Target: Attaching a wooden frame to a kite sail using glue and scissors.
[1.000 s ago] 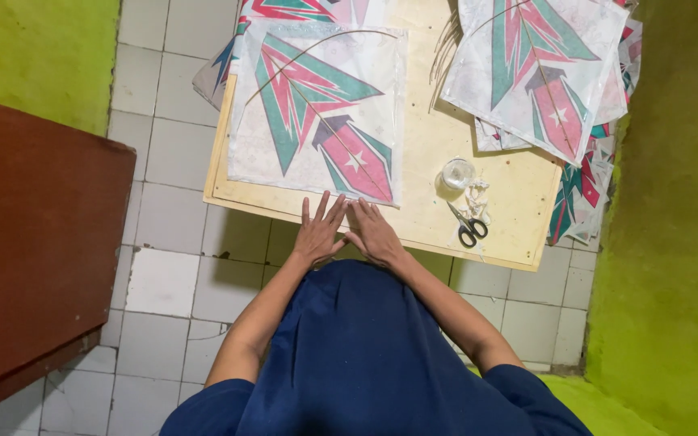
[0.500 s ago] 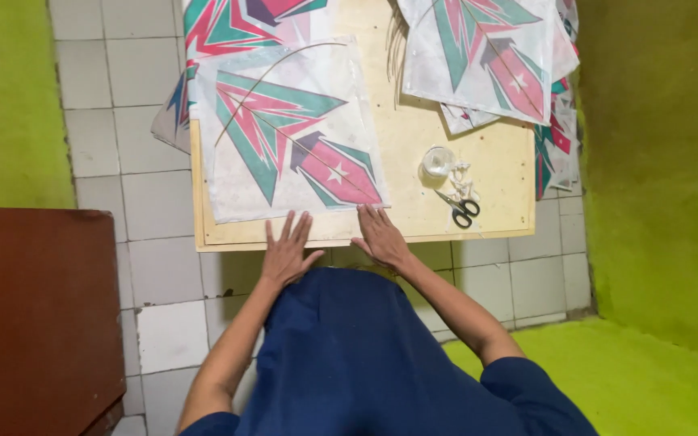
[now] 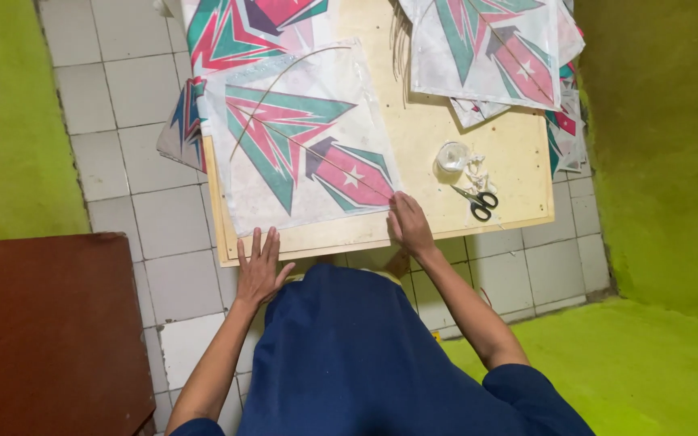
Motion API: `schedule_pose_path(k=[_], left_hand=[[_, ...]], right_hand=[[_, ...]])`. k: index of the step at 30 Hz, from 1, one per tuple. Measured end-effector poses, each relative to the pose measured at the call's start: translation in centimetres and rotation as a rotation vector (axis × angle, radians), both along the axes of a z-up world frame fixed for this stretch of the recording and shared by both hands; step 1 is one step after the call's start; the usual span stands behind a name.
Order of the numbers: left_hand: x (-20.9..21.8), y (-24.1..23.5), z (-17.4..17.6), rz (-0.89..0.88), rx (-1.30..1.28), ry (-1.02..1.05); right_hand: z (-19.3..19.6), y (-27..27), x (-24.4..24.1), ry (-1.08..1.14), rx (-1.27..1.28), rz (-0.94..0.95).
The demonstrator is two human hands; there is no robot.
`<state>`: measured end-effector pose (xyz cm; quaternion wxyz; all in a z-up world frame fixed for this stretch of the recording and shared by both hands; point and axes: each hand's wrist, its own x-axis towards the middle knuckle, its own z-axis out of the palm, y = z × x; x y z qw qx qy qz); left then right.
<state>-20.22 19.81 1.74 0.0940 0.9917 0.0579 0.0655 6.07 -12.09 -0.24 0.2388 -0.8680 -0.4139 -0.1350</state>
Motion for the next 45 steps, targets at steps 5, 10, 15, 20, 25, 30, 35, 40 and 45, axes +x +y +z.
schedule_pose_path(k=[5, 10, 15, 20, 25, 30, 35, 40, 45], left_hand=[[-1.3, 1.4, -0.2, 0.036, -0.005, 0.102], [-1.3, 2.4, -0.7, 0.061, -0.016, 0.074], [-1.2, 2.5, -0.7, 0.039, 0.004, -0.071], [-1.1, 2.1, -0.7, 0.040, -0.042, -0.120], [-0.4, 1.7, -1.2, 0.088, -0.037, -0.209], [1.0, 1.6, -1.6, 0.149, -0.166, -0.295], [4.2, 0.1, 0.3, 0.170, -0.252, -0.359], [6.6, -2.1, 0.5, 0.169, -0.312, -0.327], [9.0, -3.8, 1.0, 0.116, -0.324, -0.290]], right_hand=[[2.4, 5.2, 1.4, 0.121, -0.035, -0.174], [3.6, 7.0, 1.9, 0.097, -0.217, -0.262], [4.7, 7.8, 1.2, 0.053, -0.231, -0.202], [4.4, 8.1, 1.1, 0.043, -0.251, -0.213], [4.1, 8.9, 1.5, 0.003, -0.278, -0.152], [2.9, 8.0, 1.5, 0.054, -0.301, -0.088], [3.0, 8.1, 1.5, 0.094, -0.315, -0.065], [3.9, 8.7, 1.7, 0.189, -0.384, -0.075], [3.3, 9.3, 1.9, 0.172, -0.479, -0.065]])
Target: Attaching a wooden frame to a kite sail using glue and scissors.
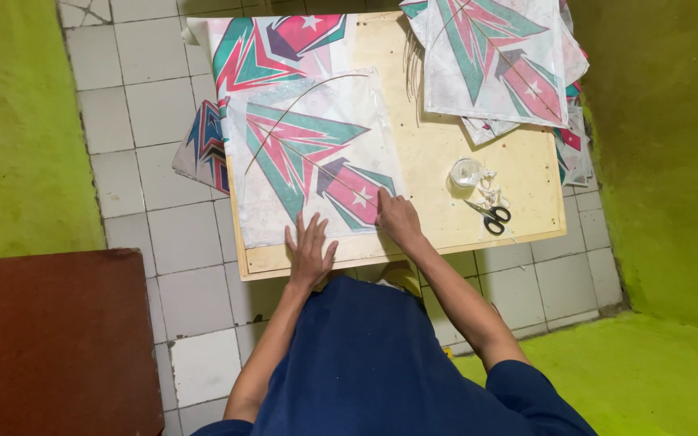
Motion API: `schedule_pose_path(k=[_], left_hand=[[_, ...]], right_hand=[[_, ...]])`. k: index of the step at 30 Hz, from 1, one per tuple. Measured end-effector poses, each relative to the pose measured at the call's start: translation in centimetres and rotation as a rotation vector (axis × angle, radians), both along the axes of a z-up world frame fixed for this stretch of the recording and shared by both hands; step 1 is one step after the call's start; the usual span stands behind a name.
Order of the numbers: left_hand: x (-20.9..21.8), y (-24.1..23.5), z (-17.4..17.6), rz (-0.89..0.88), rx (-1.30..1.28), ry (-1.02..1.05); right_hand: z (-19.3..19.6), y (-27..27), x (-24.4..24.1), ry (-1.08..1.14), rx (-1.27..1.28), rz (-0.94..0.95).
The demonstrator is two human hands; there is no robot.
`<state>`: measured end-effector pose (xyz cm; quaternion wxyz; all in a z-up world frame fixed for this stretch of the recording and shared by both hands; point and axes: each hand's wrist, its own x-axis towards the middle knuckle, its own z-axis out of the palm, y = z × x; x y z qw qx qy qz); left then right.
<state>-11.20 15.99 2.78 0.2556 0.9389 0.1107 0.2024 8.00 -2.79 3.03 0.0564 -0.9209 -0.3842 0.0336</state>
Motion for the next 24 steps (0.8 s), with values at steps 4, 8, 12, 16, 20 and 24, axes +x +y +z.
schedule_pose_path(k=[4, 8, 12, 16, 20, 24], left_hand=[[2.6, -2.1, 1.7, -0.010, -0.041, 0.011], [5.1, -4.2, 3.4, -0.023, -0.133, 0.179], [9.7, -6.2, 0.9, 0.042, -0.092, 0.196], [13.4, -8.3, 1.2, 0.187, -0.001, 0.171], [15.4, -10.0, 2.4, 0.339, 0.000, 0.174], [16.6, -11.0, 2.7, 0.447, -0.047, 0.196]], right_hand=[[2.5, 0.7, 0.4, 0.058, 0.001, 0.020], [6.2, 0.0, 0.3, 0.420, 0.165, -0.135], [5.7, -2.3, 1.6, 0.666, 0.435, -0.279], [6.6, -6.1, 2.7, 0.726, 0.525, -0.339], [6.6, -10.2, 4.1, 0.822, 0.631, -0.473], [6.0, -13.8, 4.8, 0.939, 0.695, -0.541]])
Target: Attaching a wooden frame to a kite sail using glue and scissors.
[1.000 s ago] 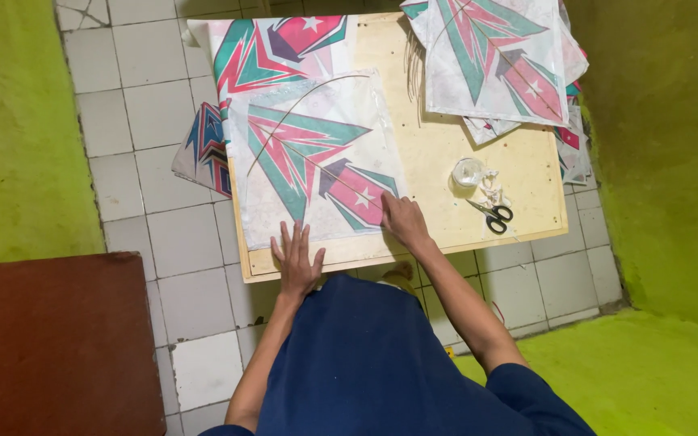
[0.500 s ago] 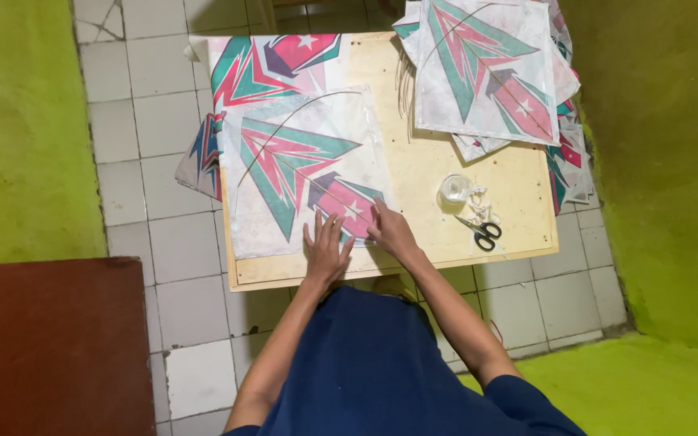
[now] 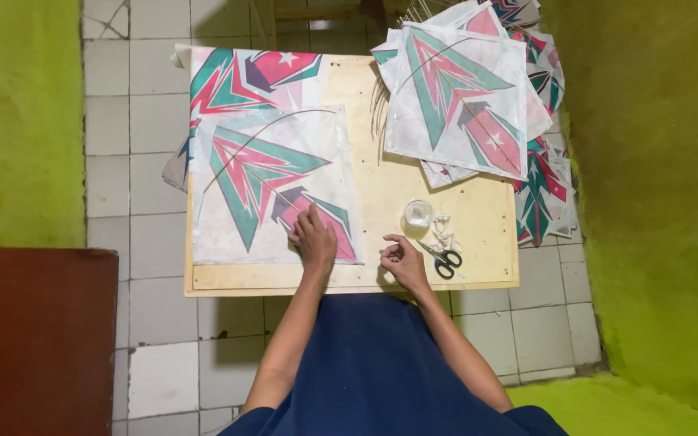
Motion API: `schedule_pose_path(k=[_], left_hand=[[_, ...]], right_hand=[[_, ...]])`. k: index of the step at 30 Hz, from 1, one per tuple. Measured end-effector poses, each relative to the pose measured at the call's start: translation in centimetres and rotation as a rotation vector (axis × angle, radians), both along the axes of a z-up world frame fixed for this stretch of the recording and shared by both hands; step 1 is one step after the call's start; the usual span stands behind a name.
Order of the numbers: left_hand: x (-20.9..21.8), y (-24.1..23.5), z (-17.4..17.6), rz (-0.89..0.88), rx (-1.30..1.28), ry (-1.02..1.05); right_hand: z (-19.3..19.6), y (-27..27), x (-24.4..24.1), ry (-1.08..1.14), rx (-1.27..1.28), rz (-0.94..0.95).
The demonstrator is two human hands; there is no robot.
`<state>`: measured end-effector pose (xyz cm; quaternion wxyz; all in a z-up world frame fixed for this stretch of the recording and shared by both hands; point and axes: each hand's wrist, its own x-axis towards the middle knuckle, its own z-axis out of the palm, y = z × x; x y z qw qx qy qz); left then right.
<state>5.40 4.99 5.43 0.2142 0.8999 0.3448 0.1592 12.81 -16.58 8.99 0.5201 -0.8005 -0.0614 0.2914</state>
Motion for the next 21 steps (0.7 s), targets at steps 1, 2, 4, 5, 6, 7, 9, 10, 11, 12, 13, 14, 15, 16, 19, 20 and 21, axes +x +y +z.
schedule_pose_path(k=[1, 2, 4, 5, 6, 7, 9, 10, 11, 12, 13, 14, 15, 16, 19, 20, 21], left_hand=[[0.0, -0.4, -0.1, 0.008, -0.003, 0.005], [0.4, -0.4, -0.3, 0.057, 0.007, 0.001], [0.8, -0.6, 0.6, 0.117, 0.021, -0.005], [0.8, -0.8, 1.6, 0.167, -0.067, 0.031], [1.2, -0.7, 2.6, 0.219, -0.151, 0.059], [2.2, -0.1, 1.5, 0.231, -0.143, 0.050], [2.0, -0.2, -0.7, 0.333, -0.195, 0.059], [2.2, -0.2, -0.7, 0.346, -0.193, 0.060], [2.5, -0.1, -0.7, 0.404, -0.216, 0.058], [2.9, 0.1, -0.6, 0.463, -0.239, 0.053], [2.8, -0.2, -0.2, 0.475, -0.236, 0.051], [2.9, -0.4, 0.3, 0.510, -0.266, 0.043], [2.9, -0.6, 0.8, 0.545, -0.296, 0.034], [2.7, -0.9, 0.4, 0.559, -0.295, 0.033], [3.0, -1.1, 0.0, 0.621, -0.225, 0.031], [2.9, -1.2, 0.4, 0.639, -0.237, 0.039], [2.8, -1.3, 0.6, 0.657, -0.250, 0.046]], right_hand=[[-0.5, -0.9, 0.0, 0.005, -0.003, 0.008], [-1.1, -1.5, 0.5, 0.019, 0.006, 0.015], [-2.0, -2.5, 1.2, 0.032, 0.019, 0.034], [-2.3, -3.0, 1.5, 0.083, 0.040, 0.039], [-2.7, -3.1, 2.3, 0.130, 0.064, 0.047], [-2.3, -2.8, 3.3, 0.123, 0.072, 0.061], [-1.3, -3.8, 3.0, 0.189, 0.049, 0.085], [-1.3, -4.0, 3.4, 0.192, 0.050, 0.097], [-1.3, -4.2, 3.7, 0.183, 0.022, 0.134], [-1.3, -4.2, 4.3, 0.170, -0.005, 0.172], [-1.1, -4.4, 4.2, 0.170, -0.002, 0.185], [-1.0, -4.5, 4.3, 0.241, 0.018, 0.151], [-0.8, -4.5, 4.4, 0.312, 0.037, 0.118], [-0.6, -4.7, 4.4, 0.313, 0.036, 0.133], [0.1, -4.8, 5.0, 0.331, 0.088, 0.123], [0.1, -4.9, 5.1, 0.345, 0.097, 0.103], [0.0, -5.0, 5.2, 0.360, 0.106, 0.083]])
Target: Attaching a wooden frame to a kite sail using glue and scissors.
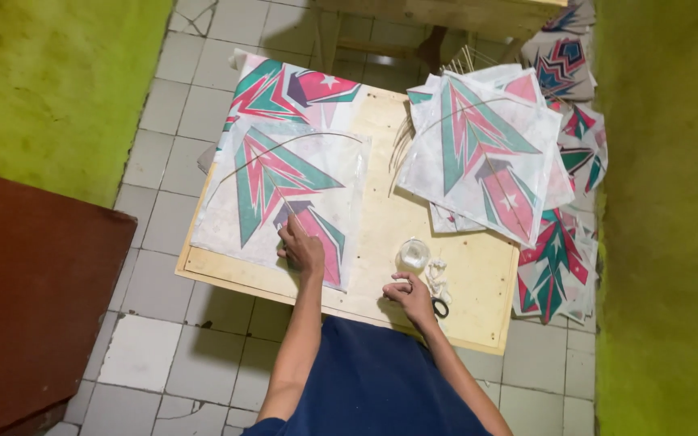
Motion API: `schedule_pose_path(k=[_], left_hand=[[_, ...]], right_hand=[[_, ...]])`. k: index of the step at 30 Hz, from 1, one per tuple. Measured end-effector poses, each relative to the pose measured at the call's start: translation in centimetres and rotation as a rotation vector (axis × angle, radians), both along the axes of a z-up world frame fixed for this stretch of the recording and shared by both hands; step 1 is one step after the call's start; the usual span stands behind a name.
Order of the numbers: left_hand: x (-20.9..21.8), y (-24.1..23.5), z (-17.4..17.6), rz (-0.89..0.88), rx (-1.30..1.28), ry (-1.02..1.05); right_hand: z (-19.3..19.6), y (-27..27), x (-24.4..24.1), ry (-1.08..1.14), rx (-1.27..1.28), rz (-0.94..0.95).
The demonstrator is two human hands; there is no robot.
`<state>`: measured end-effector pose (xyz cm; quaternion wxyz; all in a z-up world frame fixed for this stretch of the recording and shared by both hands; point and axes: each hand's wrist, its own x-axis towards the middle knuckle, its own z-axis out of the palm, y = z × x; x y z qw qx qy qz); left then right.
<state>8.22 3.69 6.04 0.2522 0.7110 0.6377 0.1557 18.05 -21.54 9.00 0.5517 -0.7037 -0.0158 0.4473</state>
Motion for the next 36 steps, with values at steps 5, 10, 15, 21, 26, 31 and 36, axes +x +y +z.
schedule_pose_path(k=[5, 10, 15, 21, 26, 31, 36], left_hand=[[0.5, 0.5, -2.3, 0.046, 0.003, -0.019], [1.4, 1.2, -4.7, 0.129, 0.015, -0.057], [1.2, 0.1, -5.6, 0.175, -0.020, -0.091], [0.0, -2.3, -1.7, 0.087, -0.079, -0.191], [-2.3, -1.8, 2.2, 0.067, -0.063, -0.212], [-3.9, 0.6, 6.1, -0.005, -0.025, -0.191], [-7.2, 3.3, 7.1, -0.106, 0.016, -0.151]], right_hand=[[-2.8, -1.3, 0.7, -0.051, 0.061, 0.020], [-1.6, -1.5, 1.0, -0.061, 0.073, 0.018], [-1.8, -2.0, 1.2, -0.046, 0.083, -0.010], [-4.8, -2.5, 0.4, -0.046, 0.115, 0.010], [-5.6, -2.2, -0.3, -0.019, 0.138, 0.007], [-6.8, -1.4, -0.4, 0.002, 0.174, -0.013], [-8.5, -1.8, -0.9, -0.140, 0.148, -0.011]])
